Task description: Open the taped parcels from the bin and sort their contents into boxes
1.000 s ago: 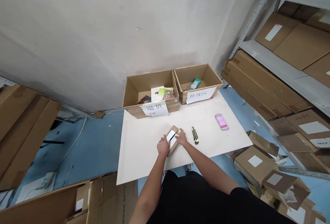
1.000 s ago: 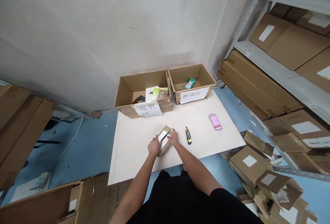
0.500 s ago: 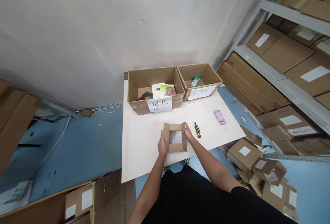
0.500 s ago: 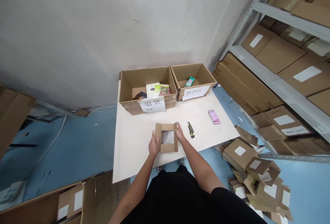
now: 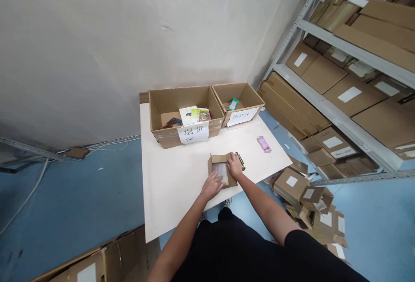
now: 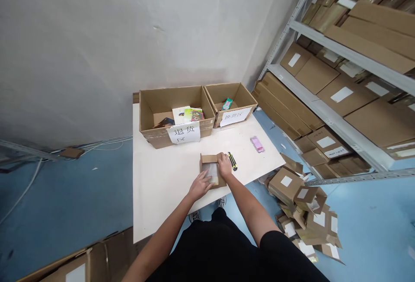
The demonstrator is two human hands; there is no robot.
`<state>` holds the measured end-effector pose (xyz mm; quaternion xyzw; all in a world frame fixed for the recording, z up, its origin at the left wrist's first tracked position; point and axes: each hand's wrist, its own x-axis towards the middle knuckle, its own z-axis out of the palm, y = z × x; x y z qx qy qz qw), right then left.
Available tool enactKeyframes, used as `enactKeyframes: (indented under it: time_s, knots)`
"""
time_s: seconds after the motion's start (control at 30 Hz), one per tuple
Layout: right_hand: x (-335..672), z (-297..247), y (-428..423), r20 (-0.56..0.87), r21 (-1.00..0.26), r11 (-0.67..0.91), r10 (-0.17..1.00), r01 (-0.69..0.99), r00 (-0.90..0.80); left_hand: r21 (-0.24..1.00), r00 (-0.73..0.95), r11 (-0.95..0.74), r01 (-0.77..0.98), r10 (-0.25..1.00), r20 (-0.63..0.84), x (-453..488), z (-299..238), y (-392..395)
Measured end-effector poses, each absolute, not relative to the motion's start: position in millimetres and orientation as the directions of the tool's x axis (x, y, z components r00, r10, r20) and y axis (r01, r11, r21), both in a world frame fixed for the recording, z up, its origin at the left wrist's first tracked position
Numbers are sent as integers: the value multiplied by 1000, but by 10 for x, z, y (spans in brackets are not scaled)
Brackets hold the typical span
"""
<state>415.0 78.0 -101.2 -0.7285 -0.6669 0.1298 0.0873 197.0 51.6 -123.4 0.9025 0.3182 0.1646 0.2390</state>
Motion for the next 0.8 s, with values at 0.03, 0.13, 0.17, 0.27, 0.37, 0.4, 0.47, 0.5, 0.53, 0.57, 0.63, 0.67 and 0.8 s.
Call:
enactKeyframes:
  time_s: [0.03,0.13,0.17,0.27,0.37,0.4,0.47,0.5,0.53,0.57,0.63,0.67,0.8]
  knots:
    - [4140,-966,792,-110,-316,-76,993,946,43,567,739,-661,491,661,131,1943,-1206,491]
    - [4088,-889,803,-193,-341,-31,980,940,-38,613,685,-567,550,726,57,1852,-1152,455]
    - [4066,-886,801,-211,-329,-36,977,944,-36,617,671,-543,569,741,33,1823,-1144,452]
    - [4000,-923,816,-226,-271,-91,974,958,28,611,661,-508,608,749,-35,1762,-1155,441]
    - [3938,-984,912,-255,-219,-136,964,966,78,593,675,-502,629,731,-97,1750,-1209,411]
    - [3916,-1003,962,-279,-203,-154,956,967,93,589,685,-507,630,720,-113,1754,-1235,399]
    - [3871,-1042,1074,-333,-171,-214,931,962,148,585,706,-519,623,695,-136,1765,-1296,374]
    - [3851,-1063,1128,-357,-157,-251,916,955,182,585,713,-523,620,687,-142,1770,-1329,360]
    - [3834,-1085,1178,-376,-144,-288,901,947,217,586,716,-523,619,683,-146,1777,-1363,343]
    - [3825,-1107,1219,-390,-134,-321,887,938,248,588,711,-517,623,687,-149,1786,-1396,322]
    - [3832,-1144,1274,-410,-126,-368,865,921,289,595,676,-480,644,722,-150,1817,-1451,269]
    - [3851,-1155,1285,-419,-135,-379,859,916,294,600,647,-453,659,748,-146,1840,-1469,238]
    - [3959,-1109,1218,-421,-214,-346,876,914,233,602,549,-383,700,828,-111,1957,-1486,131]
